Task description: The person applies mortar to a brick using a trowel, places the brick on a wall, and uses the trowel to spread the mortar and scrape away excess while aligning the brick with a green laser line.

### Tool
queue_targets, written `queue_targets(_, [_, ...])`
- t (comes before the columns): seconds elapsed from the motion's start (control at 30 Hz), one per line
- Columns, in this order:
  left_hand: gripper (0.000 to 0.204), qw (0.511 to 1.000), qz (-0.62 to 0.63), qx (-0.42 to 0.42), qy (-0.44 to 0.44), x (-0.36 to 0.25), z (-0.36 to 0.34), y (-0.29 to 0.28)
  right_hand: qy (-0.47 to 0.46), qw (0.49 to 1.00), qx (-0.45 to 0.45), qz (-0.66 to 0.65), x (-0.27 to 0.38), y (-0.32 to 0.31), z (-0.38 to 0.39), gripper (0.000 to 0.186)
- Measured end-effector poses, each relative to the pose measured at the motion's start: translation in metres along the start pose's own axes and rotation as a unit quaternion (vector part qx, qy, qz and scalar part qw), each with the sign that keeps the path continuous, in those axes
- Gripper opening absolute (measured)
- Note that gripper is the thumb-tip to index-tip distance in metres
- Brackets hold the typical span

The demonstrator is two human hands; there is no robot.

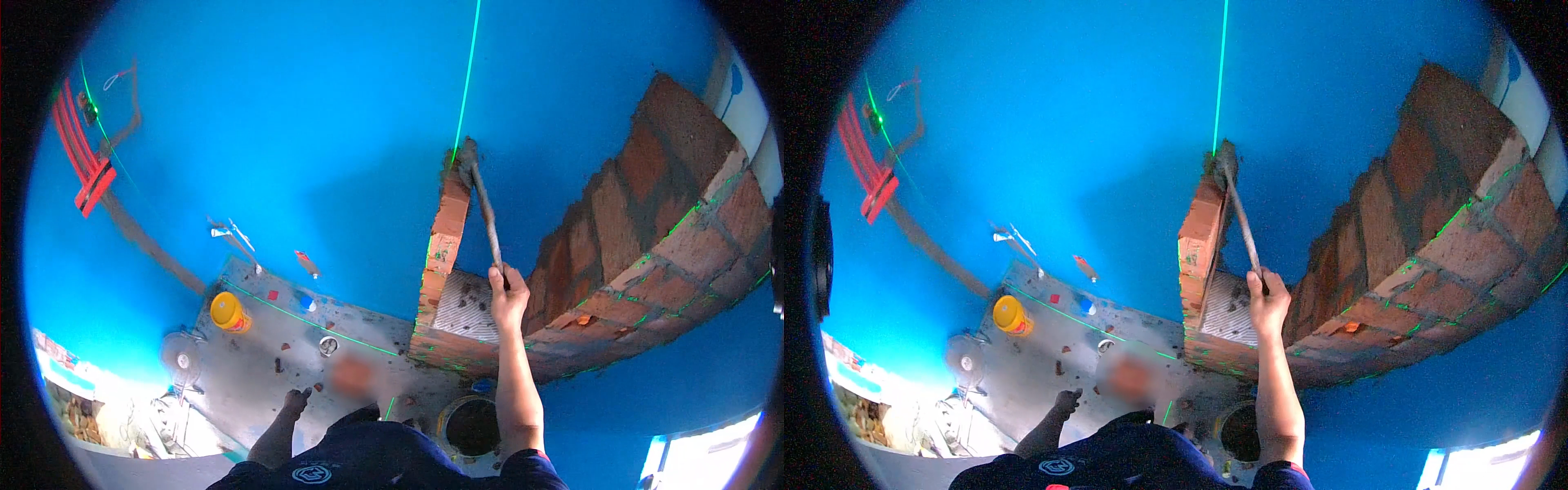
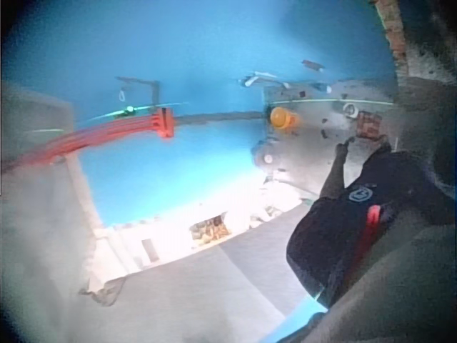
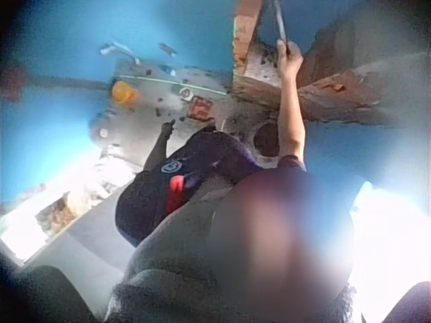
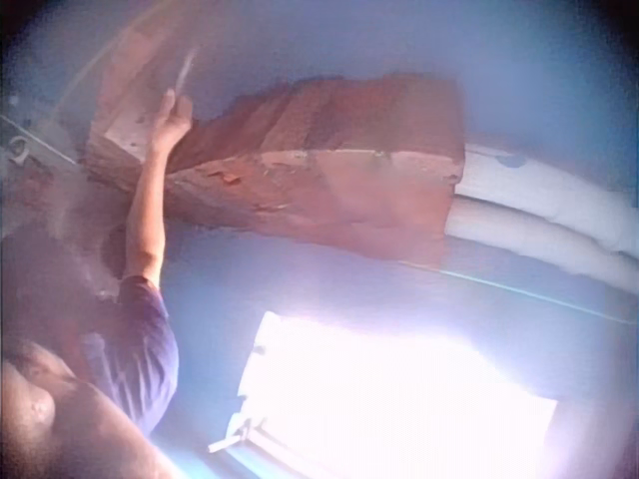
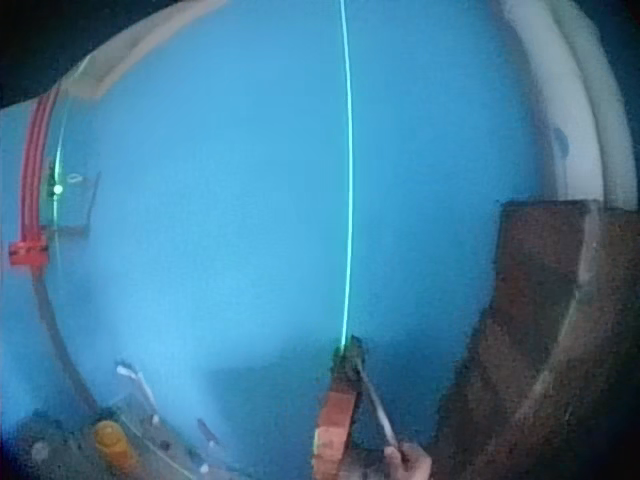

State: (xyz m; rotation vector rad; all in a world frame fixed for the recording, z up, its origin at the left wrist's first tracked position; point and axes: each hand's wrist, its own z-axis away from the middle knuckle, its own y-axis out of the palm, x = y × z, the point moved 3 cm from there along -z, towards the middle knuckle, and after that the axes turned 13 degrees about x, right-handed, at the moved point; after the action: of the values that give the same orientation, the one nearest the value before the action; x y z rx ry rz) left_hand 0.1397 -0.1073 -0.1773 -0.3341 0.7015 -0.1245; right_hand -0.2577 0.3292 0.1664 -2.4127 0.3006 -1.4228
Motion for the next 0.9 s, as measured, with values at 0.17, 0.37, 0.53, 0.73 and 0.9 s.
queue_targets(0.17, [0.042,0.988,-0.050,-0.045,0.138,0.058,-0.005,0.005,-0.044,0.987,0.003,0.153,0.008,-0.005,0.043,0.027])
queue_targets(0.37, [0.025,0.954,-0.276,0.114,0.010,0.052,-0.032,0.021,0.144,0.978,0.017,0.149,-0.017,-0.024,0.196,0.023])
queue_targets(0.53, [0.014,0.917,-0.171,0.314,0.178,-0.023,-0.045,0.054,0.433,0.901,0.018,0.003,-0.019,0.011,0.363,0.040])
queue_targets(0.73, [0.039,0.894,-0.055,0.439,-0.078,-0.169,0.023,0.165,0.650,0.758,0.060,0.005,0.000,0.050,0.426,0.034])
queue_targets(0.9, [0.047,0.821,0.030,0.528,-0.218,-0.169,0.045,0.257,0.529,0.824,0.111,-0.167,-0.013,0.109,0.420,0.032])
